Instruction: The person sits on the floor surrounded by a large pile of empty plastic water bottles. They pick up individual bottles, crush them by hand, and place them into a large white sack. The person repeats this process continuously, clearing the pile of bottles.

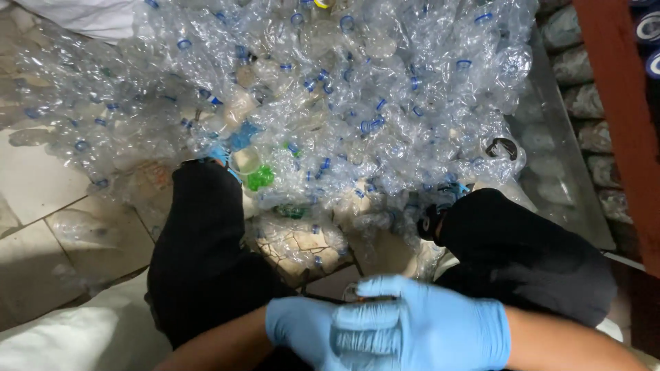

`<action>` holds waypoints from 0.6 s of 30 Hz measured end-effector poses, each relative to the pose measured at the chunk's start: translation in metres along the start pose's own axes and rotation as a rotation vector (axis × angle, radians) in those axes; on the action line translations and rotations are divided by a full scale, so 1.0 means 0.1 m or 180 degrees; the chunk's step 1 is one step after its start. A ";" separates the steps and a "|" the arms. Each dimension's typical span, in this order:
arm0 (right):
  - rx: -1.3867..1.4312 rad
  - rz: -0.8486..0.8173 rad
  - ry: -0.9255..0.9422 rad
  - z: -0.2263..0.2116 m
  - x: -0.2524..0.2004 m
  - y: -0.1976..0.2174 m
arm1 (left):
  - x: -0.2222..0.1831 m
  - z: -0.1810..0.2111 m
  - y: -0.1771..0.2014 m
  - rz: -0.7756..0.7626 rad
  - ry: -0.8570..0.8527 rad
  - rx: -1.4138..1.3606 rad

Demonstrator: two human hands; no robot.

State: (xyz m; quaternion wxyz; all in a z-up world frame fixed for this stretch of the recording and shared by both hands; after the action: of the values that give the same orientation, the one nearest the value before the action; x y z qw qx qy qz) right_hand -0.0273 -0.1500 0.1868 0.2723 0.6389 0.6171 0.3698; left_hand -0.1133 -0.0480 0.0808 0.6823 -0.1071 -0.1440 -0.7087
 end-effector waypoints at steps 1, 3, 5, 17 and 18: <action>0.0278 0.0173 -0.0159 0.13 -0.07 0.02 | 0.03 0.09 0.28 0.0753 0.0277 -0.2236; 0.0531 0.0340 -0.0315 0.34 -0.18 0.07 | 0.06 0.12 0.52 0.1528 0.0544 -0.4444; 0.0652 0.0502 -0.0574 0.55 -0.26 0.16 | -0.01 -0.05 0.79 0.1654 0.1774 -0.1147; 0.0515 0.2562 -0.2965 1.81 -1.11 0.49 | -0.88 -0.78 1.39 0.4582 0.2154 0.0133; 0.0438 0.2620 -0.2981 1.85 -1.18 0.45 | -0.92 -0.86 1.35 0.4518 0.2103 0.0183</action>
State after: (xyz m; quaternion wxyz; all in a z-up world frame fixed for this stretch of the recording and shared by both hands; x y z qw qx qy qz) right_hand 0.1530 -0.2511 0.0998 0.3074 0.9345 0.1582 0.0847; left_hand 0.0294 0.0048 -0.0240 0.9822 0.0605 0.1511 -0.0941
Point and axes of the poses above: each hand's wrist, its own x-axis towards the middle knuckle, its own y-axis out of the back of the hand, z = x × y, the point moved 6 cm from there along x, towards the middle knuckle, and after that the axes turned 6 degrees about -z, right-handed, at the moved point
